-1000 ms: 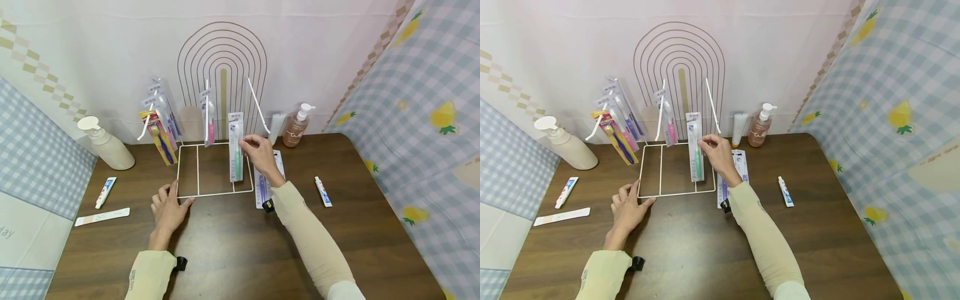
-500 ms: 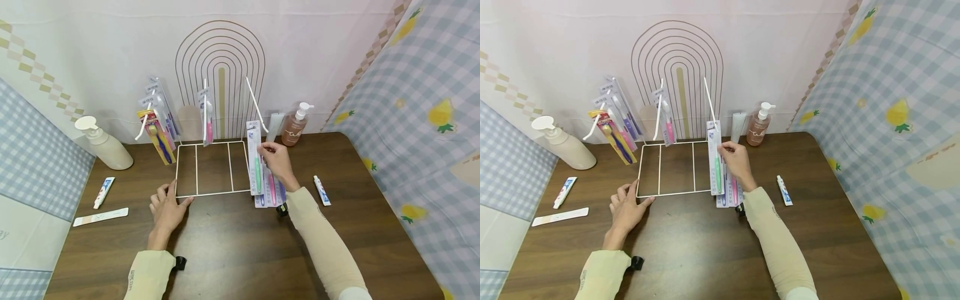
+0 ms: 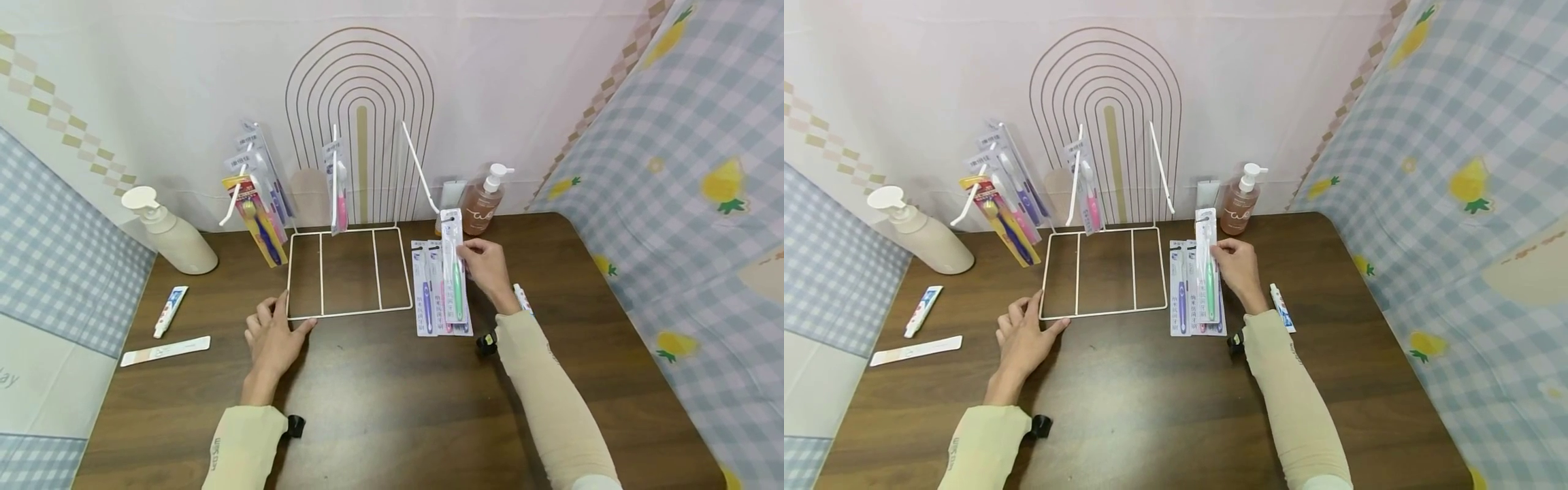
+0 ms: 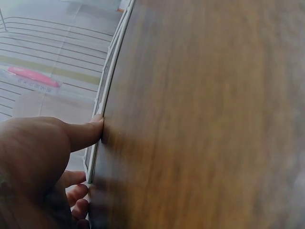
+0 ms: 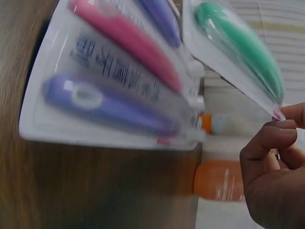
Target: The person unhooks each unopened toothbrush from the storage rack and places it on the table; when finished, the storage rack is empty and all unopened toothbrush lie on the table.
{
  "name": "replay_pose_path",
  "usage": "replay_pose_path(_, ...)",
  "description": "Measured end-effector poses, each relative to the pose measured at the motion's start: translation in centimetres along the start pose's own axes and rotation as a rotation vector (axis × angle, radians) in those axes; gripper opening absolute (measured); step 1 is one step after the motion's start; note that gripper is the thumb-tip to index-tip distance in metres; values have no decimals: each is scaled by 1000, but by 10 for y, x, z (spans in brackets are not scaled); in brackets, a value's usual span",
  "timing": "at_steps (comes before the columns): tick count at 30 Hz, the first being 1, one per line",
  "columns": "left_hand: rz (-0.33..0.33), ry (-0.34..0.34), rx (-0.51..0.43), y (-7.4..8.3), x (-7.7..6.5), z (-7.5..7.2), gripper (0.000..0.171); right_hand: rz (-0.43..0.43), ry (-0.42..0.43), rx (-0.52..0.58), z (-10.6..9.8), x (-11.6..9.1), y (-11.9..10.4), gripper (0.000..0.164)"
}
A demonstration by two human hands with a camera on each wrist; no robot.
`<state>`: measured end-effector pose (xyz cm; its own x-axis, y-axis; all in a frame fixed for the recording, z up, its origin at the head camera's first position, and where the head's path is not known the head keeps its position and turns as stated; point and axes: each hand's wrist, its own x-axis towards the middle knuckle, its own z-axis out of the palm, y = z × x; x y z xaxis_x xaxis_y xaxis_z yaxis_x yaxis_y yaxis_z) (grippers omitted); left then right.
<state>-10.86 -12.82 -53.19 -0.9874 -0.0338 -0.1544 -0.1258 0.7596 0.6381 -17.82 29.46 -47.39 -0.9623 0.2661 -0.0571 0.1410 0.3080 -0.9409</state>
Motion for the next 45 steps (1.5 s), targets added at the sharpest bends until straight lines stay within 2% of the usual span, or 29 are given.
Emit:
replay_pose_path(12, -5, 2, -9, 1, 0, 0, 92, 149, -30, -145, -34, 6, 27, 38)
replay_pose_path(19, 7, 10, -7, 1, 0, 0, 91, 195, -55, -201, -35, 6, 35, 42)
replay_pose_path(28, 8, 17, 3, 2, -1, 0, 91, 236, -72, -198, -32, 9, 40, 41)
replay_pose_path(29, 4, 12, 3, 2, -1, 0, 91, 223, -85, -159, -34, 15, 51, 40)
replay_pose_path(35, -5, -1, 7, 3, -1, 0, 92, 225, -100, -167, -34, 15, 52, 39)
replay_pose_path(36, -4, -1, 11, 3, -1, 0, 92, 241, -89, -207, -32, 9, 42, 40)
replay_pose_path(39, -4, 1, 5, 2, 0, 0, 92, 247, -88, -213, -32, 10, 43, 40)
replay_pose_path(43, -9, -1, -5, 1, 1, 1, 92, 259, -89, -215, -32, 14, 47, 40)
replay_pose_path(45, -10, -1, -5, 1, 1, 1, 92, 264, -71, -207, -31, 23, 59, 36)
